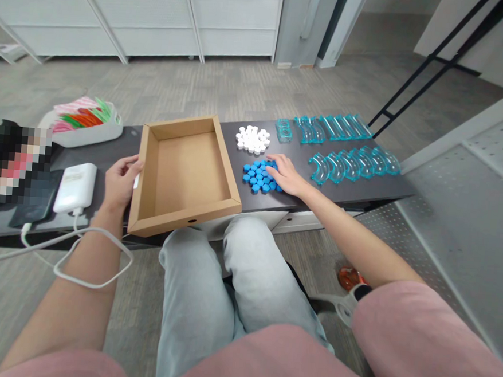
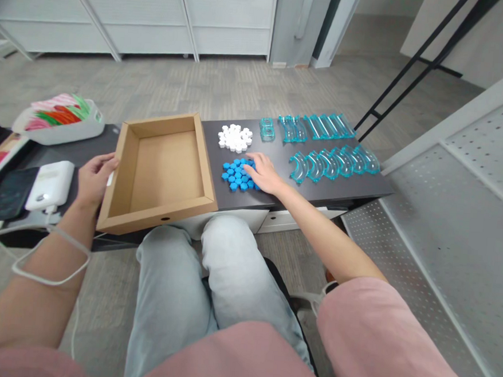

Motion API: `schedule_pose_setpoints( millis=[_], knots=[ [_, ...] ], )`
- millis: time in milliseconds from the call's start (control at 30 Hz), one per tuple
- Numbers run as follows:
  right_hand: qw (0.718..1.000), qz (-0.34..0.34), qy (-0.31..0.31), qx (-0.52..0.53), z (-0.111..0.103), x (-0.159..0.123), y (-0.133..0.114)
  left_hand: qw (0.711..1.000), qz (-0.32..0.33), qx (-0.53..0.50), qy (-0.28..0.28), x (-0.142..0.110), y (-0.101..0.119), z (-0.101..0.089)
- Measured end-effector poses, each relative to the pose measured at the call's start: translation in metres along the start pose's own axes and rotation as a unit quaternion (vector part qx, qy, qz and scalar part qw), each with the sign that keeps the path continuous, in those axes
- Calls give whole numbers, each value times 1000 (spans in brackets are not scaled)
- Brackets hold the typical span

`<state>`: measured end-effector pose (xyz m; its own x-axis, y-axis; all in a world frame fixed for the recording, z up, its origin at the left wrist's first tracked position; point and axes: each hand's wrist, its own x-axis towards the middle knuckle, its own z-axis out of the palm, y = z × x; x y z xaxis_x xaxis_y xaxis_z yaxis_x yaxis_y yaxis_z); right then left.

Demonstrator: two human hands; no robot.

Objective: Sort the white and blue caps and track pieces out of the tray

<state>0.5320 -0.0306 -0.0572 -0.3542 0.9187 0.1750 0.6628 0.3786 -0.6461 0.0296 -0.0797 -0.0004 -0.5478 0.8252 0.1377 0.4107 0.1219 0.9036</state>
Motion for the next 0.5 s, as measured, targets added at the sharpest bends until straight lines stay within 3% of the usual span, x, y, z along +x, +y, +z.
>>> schedule_pose_setpoints(
  millis=[333, 500],
  knots=[
    [997, -48, -34, -48, 3, -11, -30, 1000, 8, 18, -1, -1, 1, -1],
    [999, -26, 17, -33, -6, -15, -37, 999, 14, 34, -1, -1, -2, -1]
  ],
)
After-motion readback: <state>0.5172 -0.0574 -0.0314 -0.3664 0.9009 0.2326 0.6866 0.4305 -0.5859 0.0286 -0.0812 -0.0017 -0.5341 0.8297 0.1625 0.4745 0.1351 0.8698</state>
